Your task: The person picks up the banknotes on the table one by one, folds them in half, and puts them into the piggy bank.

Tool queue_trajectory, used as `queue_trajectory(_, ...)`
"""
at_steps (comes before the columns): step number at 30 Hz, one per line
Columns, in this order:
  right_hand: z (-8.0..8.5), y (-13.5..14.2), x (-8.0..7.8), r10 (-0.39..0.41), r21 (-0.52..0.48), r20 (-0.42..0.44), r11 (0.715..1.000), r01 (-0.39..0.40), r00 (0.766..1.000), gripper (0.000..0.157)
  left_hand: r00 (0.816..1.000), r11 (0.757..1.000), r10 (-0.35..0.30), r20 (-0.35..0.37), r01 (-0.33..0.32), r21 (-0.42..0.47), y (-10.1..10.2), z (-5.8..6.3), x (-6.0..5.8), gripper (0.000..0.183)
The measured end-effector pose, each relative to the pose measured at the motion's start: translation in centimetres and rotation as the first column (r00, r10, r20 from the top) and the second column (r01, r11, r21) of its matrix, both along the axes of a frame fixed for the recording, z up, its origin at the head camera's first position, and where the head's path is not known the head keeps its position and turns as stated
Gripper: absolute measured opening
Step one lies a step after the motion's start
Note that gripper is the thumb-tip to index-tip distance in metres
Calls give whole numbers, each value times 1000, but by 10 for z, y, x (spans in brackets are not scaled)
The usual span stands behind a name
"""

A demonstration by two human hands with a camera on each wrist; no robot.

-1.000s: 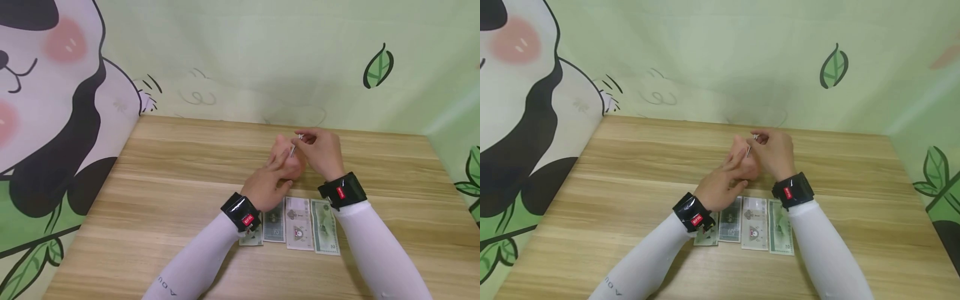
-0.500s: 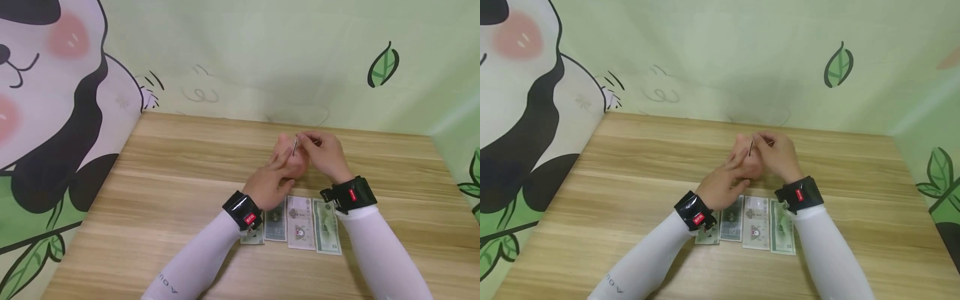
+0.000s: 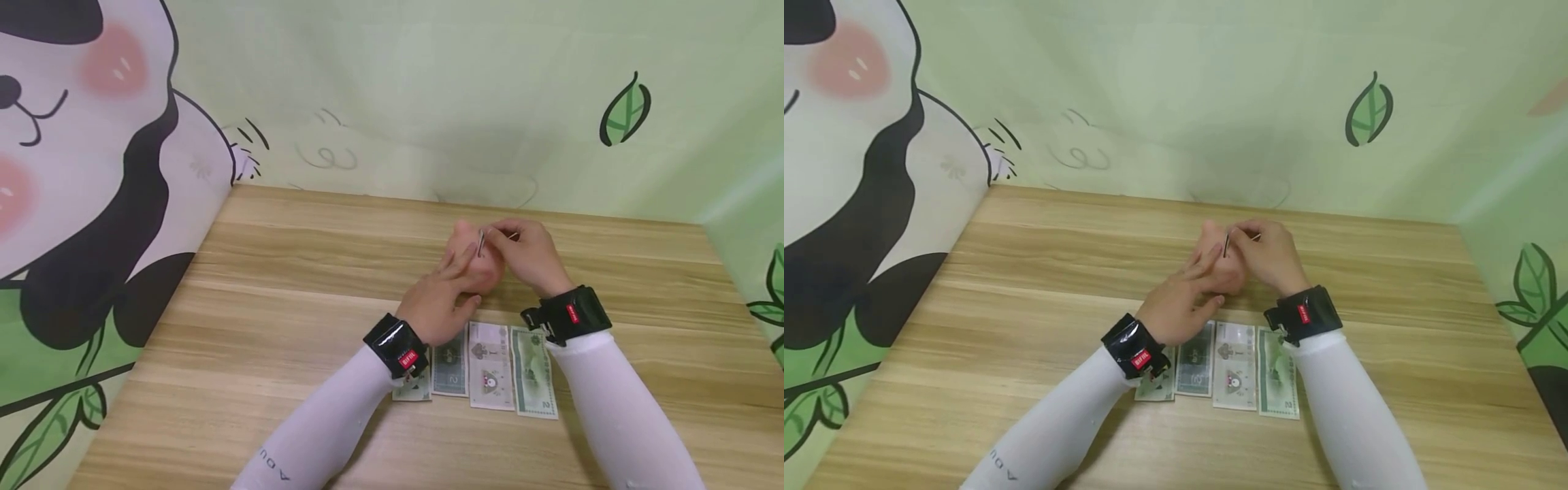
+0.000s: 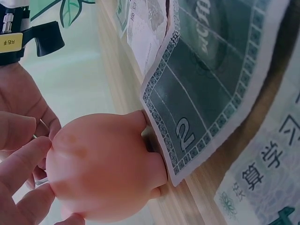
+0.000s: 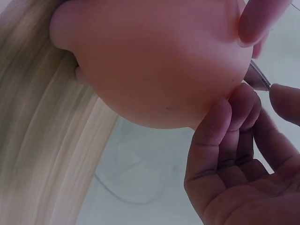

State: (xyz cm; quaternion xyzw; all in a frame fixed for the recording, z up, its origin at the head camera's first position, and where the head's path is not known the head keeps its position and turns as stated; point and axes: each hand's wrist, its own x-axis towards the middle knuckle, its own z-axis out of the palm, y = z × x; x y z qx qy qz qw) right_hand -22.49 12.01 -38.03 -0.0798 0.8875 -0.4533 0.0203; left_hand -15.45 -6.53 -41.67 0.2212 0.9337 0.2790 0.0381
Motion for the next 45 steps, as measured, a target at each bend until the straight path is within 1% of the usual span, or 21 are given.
queue_trajectory(8,-1,3,3,58,9,20,998,-58,998,26,1000,1000,-1,-10,1,2,0,-1,0,42)
queue_trajectory(12,-5,4,5,71,11,13,997,-72,997,25,1000,1000,-10,-17,10,0,-1,-2,0,42)
queue_trajectory(21,-17,3,8,11,-2,-55,1000,-12,998,23,999,1000,-22,-23,22,-10,-1,-3,0,44)
queue_trajectory(24,-19,3,10,-20,-21,-55,1000,19,998,23,999,1000,-19,-27,18,-18,-1,-2,1,44)
queue_trajectory(30,-19,1,14,-67,-95,-18,993,65,998,22,999,1000,-21,-25,20,-23,-1,-1,1,43)
queue_trajectory(35,-19,0,13,-72,-152,4,986,72,997,21,1000,1000,-23,-21,22,-10,-1,0,1,42)
queue_trajectory(40,-20,-2,13,-52,-213,13,976,54,999,20,999,1000,-20,-27,19,-13,-1,0,1,42)
queue_trajectory(42,-21,-2,14,-42,-220,12,975,44,999,19,999,1000,-19,-27,18,-16,-1,0,1,42)
queue_trajectory(45,-23,-4,15,-45,-170,-11,984,42,999,18,1000,1000,-16,-25,15,-18,-1,0,1,42)
